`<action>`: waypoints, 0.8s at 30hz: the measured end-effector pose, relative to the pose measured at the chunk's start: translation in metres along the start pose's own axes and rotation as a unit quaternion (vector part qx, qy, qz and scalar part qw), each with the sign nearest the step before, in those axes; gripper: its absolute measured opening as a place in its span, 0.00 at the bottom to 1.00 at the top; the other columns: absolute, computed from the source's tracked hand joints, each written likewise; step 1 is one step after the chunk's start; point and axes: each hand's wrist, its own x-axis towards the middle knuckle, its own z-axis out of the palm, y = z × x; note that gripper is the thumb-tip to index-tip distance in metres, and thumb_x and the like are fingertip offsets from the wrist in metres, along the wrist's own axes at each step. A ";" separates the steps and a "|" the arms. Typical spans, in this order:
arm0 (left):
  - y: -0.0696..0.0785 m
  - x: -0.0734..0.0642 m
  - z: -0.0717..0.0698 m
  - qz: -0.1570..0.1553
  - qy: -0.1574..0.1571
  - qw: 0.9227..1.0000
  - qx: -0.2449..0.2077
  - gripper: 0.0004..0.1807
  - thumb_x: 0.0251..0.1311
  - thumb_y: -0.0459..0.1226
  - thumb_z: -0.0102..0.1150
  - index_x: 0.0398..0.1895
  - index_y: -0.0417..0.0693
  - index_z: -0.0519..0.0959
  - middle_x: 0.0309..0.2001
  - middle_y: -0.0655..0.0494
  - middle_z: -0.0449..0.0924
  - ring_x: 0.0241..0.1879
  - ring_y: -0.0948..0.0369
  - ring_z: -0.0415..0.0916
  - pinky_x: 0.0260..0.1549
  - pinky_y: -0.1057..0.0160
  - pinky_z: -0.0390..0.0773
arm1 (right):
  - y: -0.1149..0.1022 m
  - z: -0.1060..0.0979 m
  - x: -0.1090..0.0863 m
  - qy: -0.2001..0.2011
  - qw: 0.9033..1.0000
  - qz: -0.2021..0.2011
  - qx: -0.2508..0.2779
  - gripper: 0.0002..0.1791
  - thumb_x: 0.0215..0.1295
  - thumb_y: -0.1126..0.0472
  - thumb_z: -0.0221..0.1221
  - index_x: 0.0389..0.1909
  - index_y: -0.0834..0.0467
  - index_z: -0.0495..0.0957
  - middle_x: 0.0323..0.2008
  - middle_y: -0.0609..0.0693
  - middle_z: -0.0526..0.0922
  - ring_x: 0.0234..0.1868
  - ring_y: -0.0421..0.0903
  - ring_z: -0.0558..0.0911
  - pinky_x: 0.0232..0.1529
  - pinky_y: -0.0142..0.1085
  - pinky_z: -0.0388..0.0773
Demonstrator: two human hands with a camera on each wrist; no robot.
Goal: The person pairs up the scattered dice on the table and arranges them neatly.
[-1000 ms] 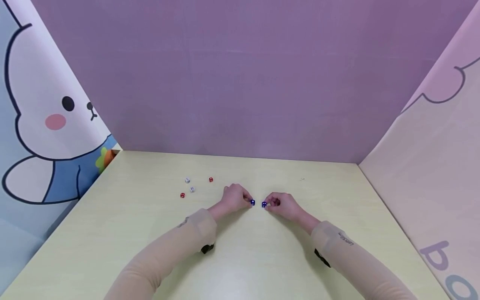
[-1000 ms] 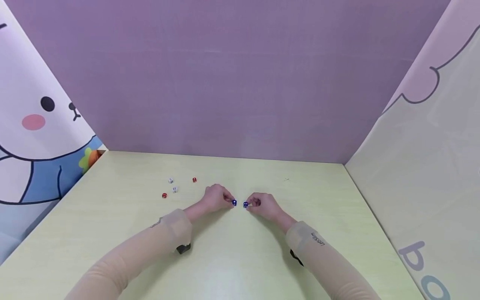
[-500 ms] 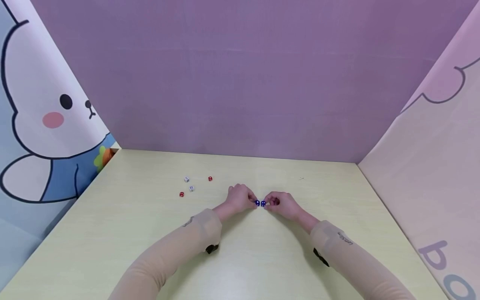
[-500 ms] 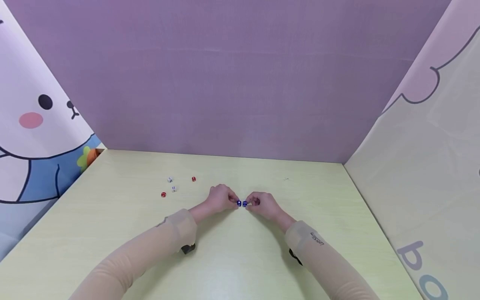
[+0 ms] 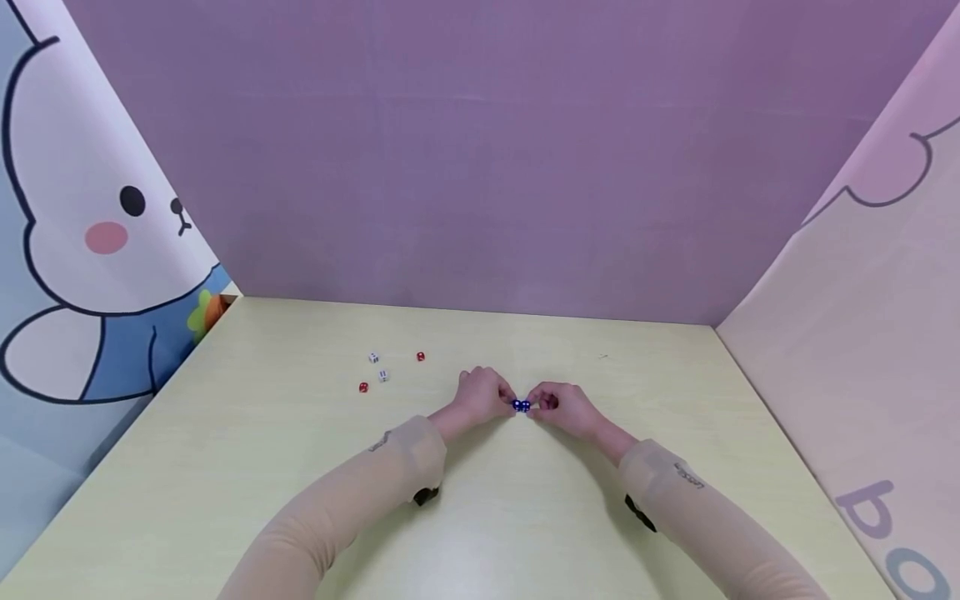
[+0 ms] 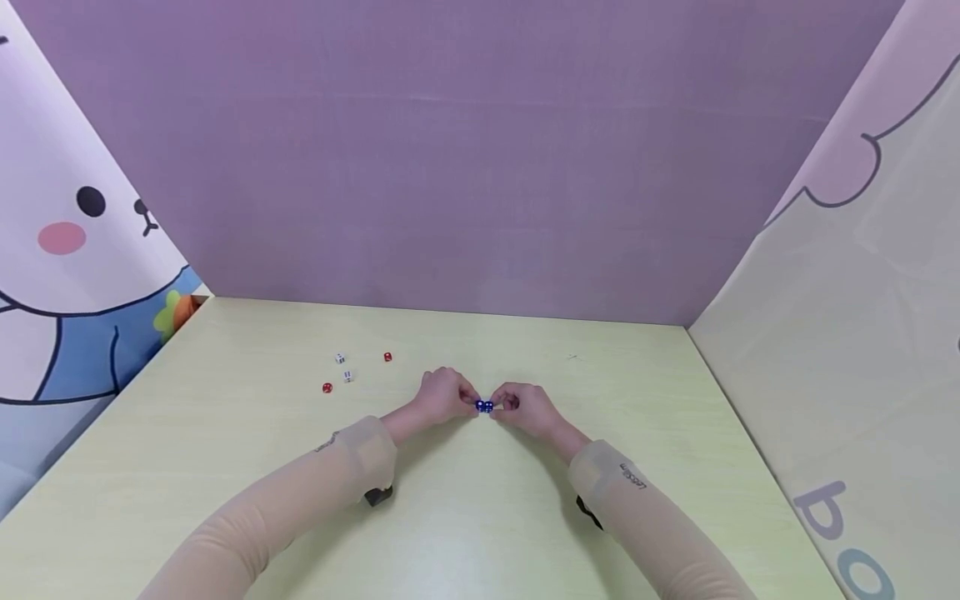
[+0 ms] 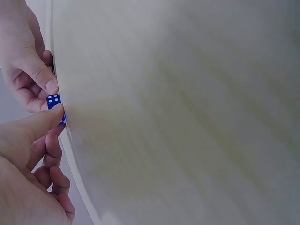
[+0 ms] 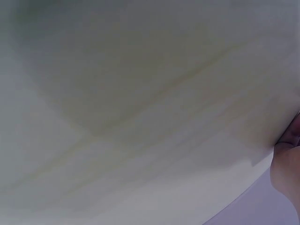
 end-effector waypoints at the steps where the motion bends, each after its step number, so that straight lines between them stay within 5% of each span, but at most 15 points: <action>1: 0.000 0.000 0.000 0.000 -0.001 1.000 0.001 0.08 0.41 0.41 0.75 0.27 0.55 0.87 0.21 0.69 0.80 0.34 0.62 0.70 0.45 0.54 0.61 | 0.000 0.000 0.000 -0.001 1.000 0.000 0.001 0.07 0.56 0.63 0.66 0.36 0.55 0.81 0.23 0.45 0.73 0.25 0.40 0.69 0.27 0.29 0.67; 15: 0.000 0.000 -0.003 -0.002 -0.004 1.000 -0.004 0.10 0.40 0.41 0.76 0.30 0.55 0.87 0.21 0.69 0.79 0.34 0.62 0.69 0.44 0.56 0.60 | -0.001 0.000 0.000 0.000 1.000 0.006 0.000 0.07 0.56 0.63 0.66 0.36 0.55 0.81 0.23 0.45 0.73 0.25 0.40 0.69 0.27 0.29 0.67; 24: -0.010 -0.008 -0.038 0.003 0.011 1.000 -0.025 0.16 0.44 0.42 0.74 0.40 0.53 0.85 0.23 0.65 0.76 0.31 0.64 0.70 0.46 0.51 0.59 | 0.000 0.000 0.000 -0.005 1.000 0.013 -0.002 0.08 0.56 0.62 0.66 0.37 0.55 0.81 0.23 0.45 0.74 0.26 0.41 0.70 0.28 0.29 0.68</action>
